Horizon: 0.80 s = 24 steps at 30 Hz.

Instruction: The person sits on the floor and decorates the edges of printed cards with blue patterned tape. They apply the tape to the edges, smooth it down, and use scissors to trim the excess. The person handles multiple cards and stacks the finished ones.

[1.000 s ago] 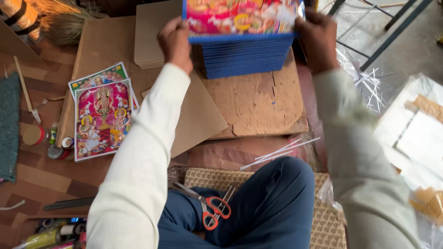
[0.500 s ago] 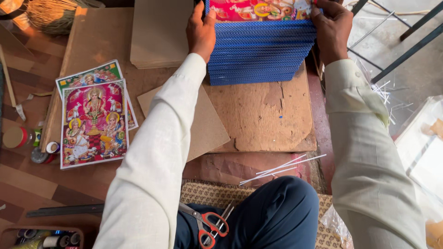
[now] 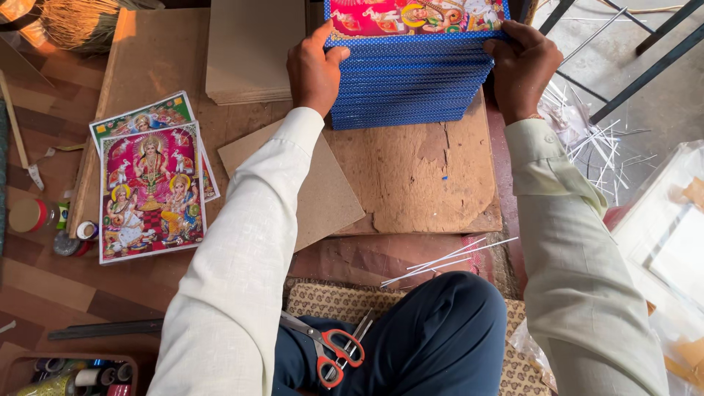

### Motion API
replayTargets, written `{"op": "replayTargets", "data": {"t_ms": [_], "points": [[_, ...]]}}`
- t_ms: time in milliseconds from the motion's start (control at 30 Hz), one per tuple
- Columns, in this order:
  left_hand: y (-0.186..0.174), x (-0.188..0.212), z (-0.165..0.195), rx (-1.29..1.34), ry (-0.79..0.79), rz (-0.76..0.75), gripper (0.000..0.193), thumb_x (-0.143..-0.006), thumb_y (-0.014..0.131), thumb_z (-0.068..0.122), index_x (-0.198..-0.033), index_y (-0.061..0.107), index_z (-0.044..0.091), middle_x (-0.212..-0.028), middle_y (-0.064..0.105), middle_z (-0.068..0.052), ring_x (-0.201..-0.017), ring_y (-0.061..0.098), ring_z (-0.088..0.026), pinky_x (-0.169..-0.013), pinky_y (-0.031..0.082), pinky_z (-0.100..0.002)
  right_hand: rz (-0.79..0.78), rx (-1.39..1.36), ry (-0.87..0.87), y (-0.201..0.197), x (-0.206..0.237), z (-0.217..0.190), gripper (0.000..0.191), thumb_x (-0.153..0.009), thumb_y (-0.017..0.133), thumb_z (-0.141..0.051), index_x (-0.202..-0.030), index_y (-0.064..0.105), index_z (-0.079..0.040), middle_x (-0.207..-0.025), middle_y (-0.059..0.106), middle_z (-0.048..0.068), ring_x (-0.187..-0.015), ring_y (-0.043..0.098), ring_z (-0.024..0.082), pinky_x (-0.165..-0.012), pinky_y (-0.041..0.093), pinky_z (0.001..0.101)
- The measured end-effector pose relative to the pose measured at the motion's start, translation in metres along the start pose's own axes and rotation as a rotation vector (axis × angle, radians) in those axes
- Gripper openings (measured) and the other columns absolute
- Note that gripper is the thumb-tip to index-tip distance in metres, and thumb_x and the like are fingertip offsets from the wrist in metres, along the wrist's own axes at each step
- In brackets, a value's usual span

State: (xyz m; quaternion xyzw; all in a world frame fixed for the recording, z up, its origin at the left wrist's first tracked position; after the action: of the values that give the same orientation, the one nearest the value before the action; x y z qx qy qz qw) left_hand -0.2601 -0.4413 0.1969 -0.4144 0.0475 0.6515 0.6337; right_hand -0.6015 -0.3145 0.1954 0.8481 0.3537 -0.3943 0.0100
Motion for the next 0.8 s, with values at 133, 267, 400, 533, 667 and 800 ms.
{"op": "replayTargets", "data": {"t_ms": [133, 267, 400, 533, 667, 800], "points": [[-0.004, 0.004, 0.000, 0.030, 0.008, 0.010, 0.046, -0.084, 0.081, 0.008, -0.127, 0.067, -0.003, -0.103, 0.076, -0.023, -0.089, 0.077, -0.031, -0.084, 0.060, -0.039, 0.045, -0.081, -0.008, -0.002, 0.006, 0.002, 0.024, -0.085, 0.084, 0.011, -0.107, 0.076, 0.008, -0.101, 0.081, 0.015, -0.090, 0.079, 0.016, -0.081, 0.065, 0.0271], [0.000, 0.004, -0.009, 0.056, -0.150, -0.066, 0.046, -0.085, 0.079, 0.009, -0.129, 0.066, 0.000, -0.098, 0.077, -0.021, -0.082, 0.078, -0.027, -0.082, 0.061, -0.037, 0.089, -0.146, -0.019, -0.002, 0.011, -0.001, 0.019, -0.091, 0.082, 0.011, -0.108, 0.074, 0.008, -0.101, 0.081, 0.014, -0.092, 0.079, 0.016, -0.084, 0.067, 0.0276], [-0.005, 0.003, 0.001, 0.034, -0.061, -0.035, 0.046, -0.085, 0.082, 0.009, -0.127, 0.067, -0.001, -0.101, 0.077, -0.021, -0.086, 0.078, -0.027, -0.084, 0.061, -0.038, 0.094, -0.109, -0.018, 0.000, 0.014, -0.003, 0.021, -0.090, 0.084, 0.009, -0.108, 0.074, 0.007, -0.101, 0.081, 0.012, -0.094, 0.080, 0.015, -0.085, 0.067, 0.0270], [-0.001, 0.005, -0.005, 0.097, -0.120, -0.079, 0.050, -0.085, 0.078, 0.005, -0.132, 0.063, 0.000, -0.108, 0.077, -0.018, -0.090, 0.079, -0.028, -0.084, 0.061, -0.038, 0.047, -0.085, -0.042, 0.000, 0.012, -0.009, 0.030, -0.088, 0.085, 0.012, -0.114, 0.072, 0.006, -0.106, 0.079, 0.012, -0.098, 0.078, 0.017, -0.088, 0.065, 0.0282], [-0.002, 0.002, 0.003, 0.056, -0.020, -0.066, 0.057, -0.083, 0.081, 0.004, -0.135, 0.060, -0.001, -0.121, 0.072, -0.020, -0.107, 0.073, -0.033, -0.095, 0.057, -0.040, -0.024, 0.051, -0.074, 0.003, 0.010, -0.020, 0.048, -0.083, 0.082, 0.013, -0.128, 0.069, 0.003, -0.118, 0.075, 0.013, -0.103, 0.077, 0.019, -0.089, 0.066, 0.0293], [-0.007, 0.002, 0.009, 0.038, 0.034, -0.039, 0.055, -0.083, 0.082, 0.004, -0.134, 0.061, -0.002, -0.133, 0.067, -0.019, -0.119, 0.067, -0.035, -0.104, 0.053, -0.040, -0.057, 0.145, -0.077, 0.005, 0.008, -0.028, 0.055, -0.083, 0.082, 0.012, -0.135, 0.067, -0.001, -0.126, 0.073, 0.011, -0.108, 0.077, 0.019, -0.088, 0.062, 0.0306]]}}
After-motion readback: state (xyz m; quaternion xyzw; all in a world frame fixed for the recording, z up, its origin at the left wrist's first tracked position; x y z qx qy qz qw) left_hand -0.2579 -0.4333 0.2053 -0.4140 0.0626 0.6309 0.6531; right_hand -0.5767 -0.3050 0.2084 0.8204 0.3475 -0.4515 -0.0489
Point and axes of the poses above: each hand's wrist, its own x-axis away from the middle knuckle, its own y-axis out of the palm, z = x × y, the point moved 9 cm from there along -x, towards the middle knuckle
